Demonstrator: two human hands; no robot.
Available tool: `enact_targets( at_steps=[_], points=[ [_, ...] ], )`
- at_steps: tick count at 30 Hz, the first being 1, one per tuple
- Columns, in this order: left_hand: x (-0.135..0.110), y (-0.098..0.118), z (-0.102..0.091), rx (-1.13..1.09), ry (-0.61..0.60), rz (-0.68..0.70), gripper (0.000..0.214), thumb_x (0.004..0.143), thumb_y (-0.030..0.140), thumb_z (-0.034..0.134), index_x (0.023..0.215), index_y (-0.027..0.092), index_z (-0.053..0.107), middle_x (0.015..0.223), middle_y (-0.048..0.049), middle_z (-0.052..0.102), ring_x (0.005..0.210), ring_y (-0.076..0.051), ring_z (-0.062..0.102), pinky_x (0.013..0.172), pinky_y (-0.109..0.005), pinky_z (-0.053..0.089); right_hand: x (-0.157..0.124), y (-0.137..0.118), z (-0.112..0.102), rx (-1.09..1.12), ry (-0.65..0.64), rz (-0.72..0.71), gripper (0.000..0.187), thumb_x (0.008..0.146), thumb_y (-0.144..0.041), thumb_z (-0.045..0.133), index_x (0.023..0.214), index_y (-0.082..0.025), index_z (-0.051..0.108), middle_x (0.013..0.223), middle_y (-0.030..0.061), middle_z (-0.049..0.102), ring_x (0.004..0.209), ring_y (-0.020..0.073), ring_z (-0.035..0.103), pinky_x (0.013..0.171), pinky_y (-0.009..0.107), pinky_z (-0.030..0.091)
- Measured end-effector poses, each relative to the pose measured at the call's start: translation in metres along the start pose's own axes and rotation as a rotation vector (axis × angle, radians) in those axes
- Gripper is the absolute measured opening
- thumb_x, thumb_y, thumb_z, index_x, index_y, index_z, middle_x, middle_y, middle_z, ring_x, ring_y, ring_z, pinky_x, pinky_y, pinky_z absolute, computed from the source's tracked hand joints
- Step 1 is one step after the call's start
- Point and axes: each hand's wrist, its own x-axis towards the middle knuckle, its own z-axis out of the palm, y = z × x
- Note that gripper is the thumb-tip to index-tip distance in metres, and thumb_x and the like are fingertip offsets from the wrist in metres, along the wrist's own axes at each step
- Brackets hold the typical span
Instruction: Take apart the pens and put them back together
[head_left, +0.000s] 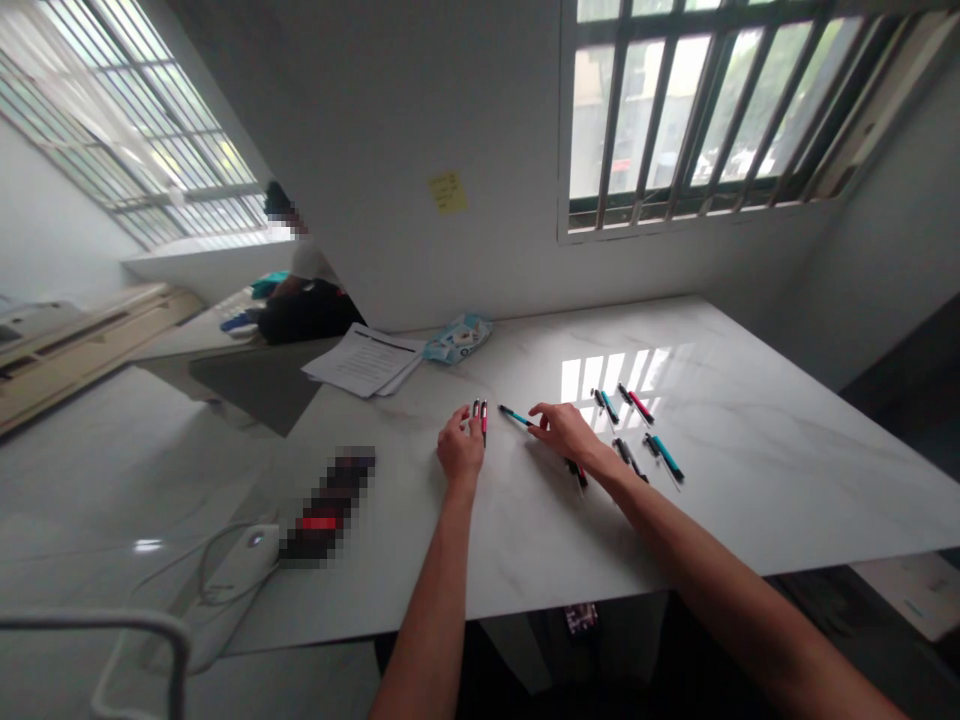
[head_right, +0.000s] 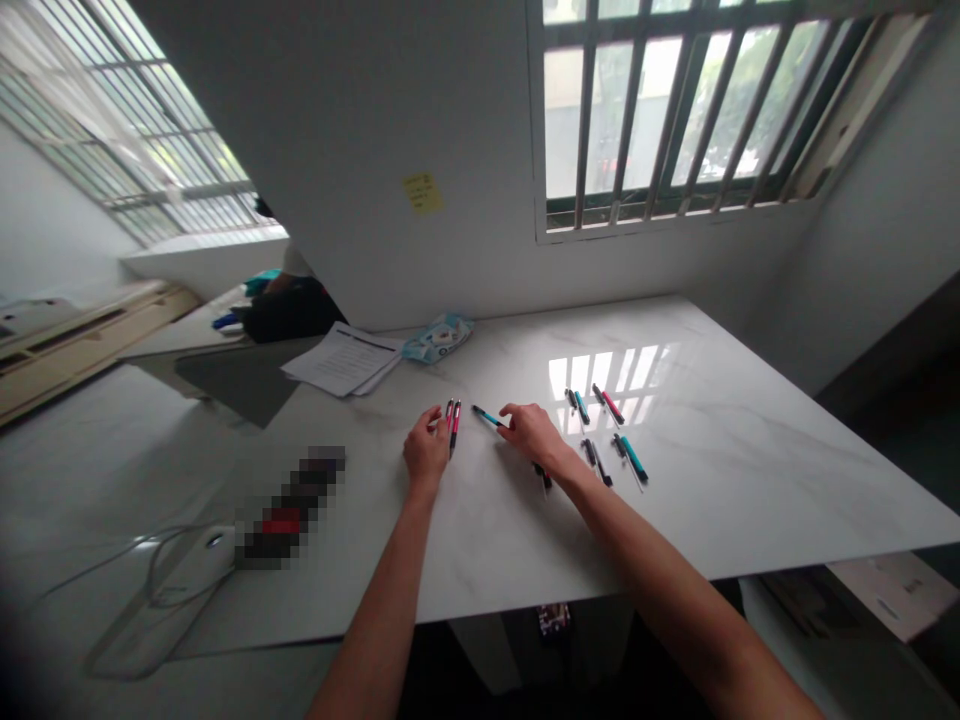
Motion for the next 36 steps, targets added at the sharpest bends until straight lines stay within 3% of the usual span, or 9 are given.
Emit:
enact_targets(
  at_steps=[4, 6, 12, 18, 29, 33, 36],
  points=[
    [-0.002, -0.003, 0.002, 0.106, -0.073, 0.003, 0.037, 0.095, 0.024, 0.057, 0.129, 0.023, 0.07, 0.118, -0.0121, 0.078, 0.105, -0.027, 0.071, 0.093, -0.037, 0.051, 0.008, -0.018, 0.015, -0.043, -0.057, 0.074, 0.058, 0.088, -0.023, 0.071, 0.144, -0.02, 0.058, 0.092, 0.0074, 0.08, 0.091, 0.0255, 0.074, 0.08, 0.03, 0.05],
    [-0.003, -0.001, 0.002, 0.117, -0.085, 0.016, 0.038, 0.095, 0.025, 0.057, 0.13, 0.022, 0.07, 0.117, -0.0125, 0.078, 0.106, -0.027, 0.071, 0.094, -0.037, 0.05, 0.012, -0.027, 0.023, -0.074, -0.067, 0.106, 0.063, 0.086, -0.024, 0.073, 0.146, -0.019, 0.055, 0.095, 0.0093, 0.079, 0.094, 0.0269, 0.074, 0.082, 0.031, 0.05],
    [-0.004, 0.003, -0.001, 0.114, -0.103, 0.0, 0.039, 0.095, 0.028, 0.055, 0.13, 0.021, 0.071, 0.118, -0.013, 0.078, 0.104, -0.029, 0.073, 0.092, -0.038, 0.052, 0.022, -0.054, 0.041, -0.131, -0.076, 0.144, 0.058, 0.085, -0.03, 0.074, 0.139, -0.016, 0.058, 0.113, 0.0198, 0.076, 0.106, 0.0333, 0.073, 0.085, 0.035, 0.052],
    [-0.005, 0.0, -0.002, 0.108, -0.112, 0.004, 0.039, 0.093, 0.028, 0.057, 0.129, 0.022, 0.072, 0.119, -0.0137, 0.078, 0.106, -0.03, 0.074, 0.091, -0.038, 0.053, 0.026, -0.069, 0.052, -0.064, -0.113, 0.179, 0.048, 0.087, -0.034, 0.073, 0.13, -0.016, 0.065, 0.111, 0.0196, 0.077, 0.107, 0.0332, 0.073, 0.085, 0.034, 0.052],
    [-0.006, 0.003, -0.004, 0.094, -0.114, 0.024, 0.035, 0.094, 0.027, 0.057, 0.124, 0.025, 0.075, 0.115, -0.0135, 0.079, 0.101, -0.031, 0.075, 0.087, -0.038, 0.054, 0.022, -0.069, 0.054, 0.009, -0.116, 0.127, 0.028, 0.093, -0.029, 0.064, 0.116, -0.019, 0.076, 0.097, 0.011, 0.081, 0.096, 0.0259, 0.075, 0.078, 0.028, 0.049],
    [-0.005, 0.003, -0.005, 0.094, -0.112, 0.006, 0.034, 0.094, 0.029, 0.057, 0.122, 0.023, 0.075, 0.114, -0.0143, 0.079, 0.099, -0.031, 0.074, 0.088, -0.04, 0.054, 0.021, -0.056, 0.044, 0.056, -0.077, 0.084, 0.041, 0.09, -0.027, 0.066, 0.13, -0.019, 0.071, 0.098, 0.0083, 0.081, 0.096, 0.0249, 0.074, 0.083, 0.029, 0.05],
    [-0.005, 0.004, -0.002, 0.033, -0.033, 0.091, 0.035, 0.093, 0.027, 0.058, 0.125, 0.021, 0.072, 0.121, -0.0137, 0.076, 0.101, -0.028, 0.073, 0.093, -0.039, 0.053, 0.022, -0.024, 0.015, 0.072, -0.021, -0.03, 0.056, 0.085, -0.015, 0.065, 0.141, -0.02, 0.063, 0.108, 0.0054, 0.079, 0.097, 0.0224, 0.071, 0.09, 0.031, 0.051]
  ],
)
